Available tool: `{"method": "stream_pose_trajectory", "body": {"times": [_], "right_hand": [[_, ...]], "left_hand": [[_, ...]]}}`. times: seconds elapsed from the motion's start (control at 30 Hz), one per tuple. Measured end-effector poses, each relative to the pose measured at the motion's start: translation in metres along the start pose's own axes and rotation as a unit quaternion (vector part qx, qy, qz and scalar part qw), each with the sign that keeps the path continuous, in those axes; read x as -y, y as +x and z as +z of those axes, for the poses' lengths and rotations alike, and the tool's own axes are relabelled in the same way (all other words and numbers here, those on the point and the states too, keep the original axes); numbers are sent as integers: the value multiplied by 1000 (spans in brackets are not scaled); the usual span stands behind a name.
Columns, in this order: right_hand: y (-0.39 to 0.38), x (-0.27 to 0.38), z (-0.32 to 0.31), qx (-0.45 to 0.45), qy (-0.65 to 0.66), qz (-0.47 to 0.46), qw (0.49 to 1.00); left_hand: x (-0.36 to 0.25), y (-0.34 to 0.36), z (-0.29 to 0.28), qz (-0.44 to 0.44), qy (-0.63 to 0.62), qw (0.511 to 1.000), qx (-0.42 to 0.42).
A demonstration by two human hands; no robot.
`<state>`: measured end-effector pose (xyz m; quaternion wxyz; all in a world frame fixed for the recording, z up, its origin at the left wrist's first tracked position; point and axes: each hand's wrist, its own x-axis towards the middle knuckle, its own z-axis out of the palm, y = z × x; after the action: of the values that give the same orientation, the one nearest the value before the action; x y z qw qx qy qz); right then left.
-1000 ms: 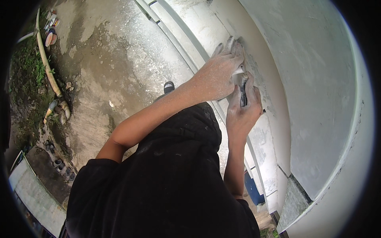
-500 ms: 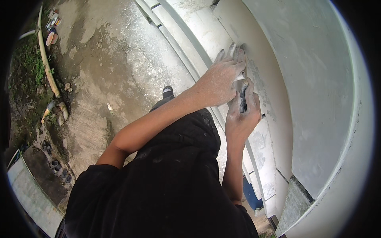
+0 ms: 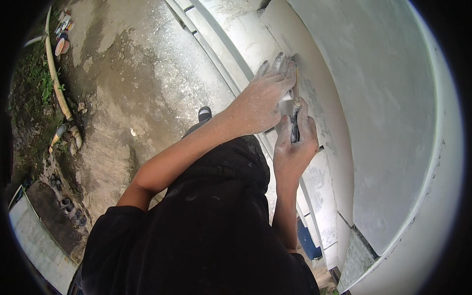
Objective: Applying putty or plaster to a wall ledge using a spatula.
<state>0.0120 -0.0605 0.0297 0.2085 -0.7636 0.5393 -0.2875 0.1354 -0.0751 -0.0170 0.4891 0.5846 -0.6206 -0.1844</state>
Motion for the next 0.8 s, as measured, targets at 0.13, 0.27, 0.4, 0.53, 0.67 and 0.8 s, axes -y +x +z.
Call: {"method": "stream_pose_trajectory", "body": {"times": [0.13, 0.27, 0.4, 0.53, 0.67, 0.8], "right_hand": [[11, -1, 1, -13, -4, -42, 999], [6, 4, 1, -2, 6, -39, 999], [15, 4, 5, -13, -26, -35, 999], [-5, 11, 2, 2, 1, 7, 1000], [7, 11, 13, -11, -15, -20, 1000], [-4, 0, 9, -11, 17, -8, 1000]], "left_hand": [[-2, 23, -21, -65, 22, 983, 170], [9, 16, -16, 6, 26, 1000, 11], [6, 20, -15, -38, 13, 994, 101], [-2, -2, -11, 1, 36, 999, 21], [8, 16, -9, 1, 46, 999, 6], [6, 15, -15, -7, 50, 994, 98]]}}
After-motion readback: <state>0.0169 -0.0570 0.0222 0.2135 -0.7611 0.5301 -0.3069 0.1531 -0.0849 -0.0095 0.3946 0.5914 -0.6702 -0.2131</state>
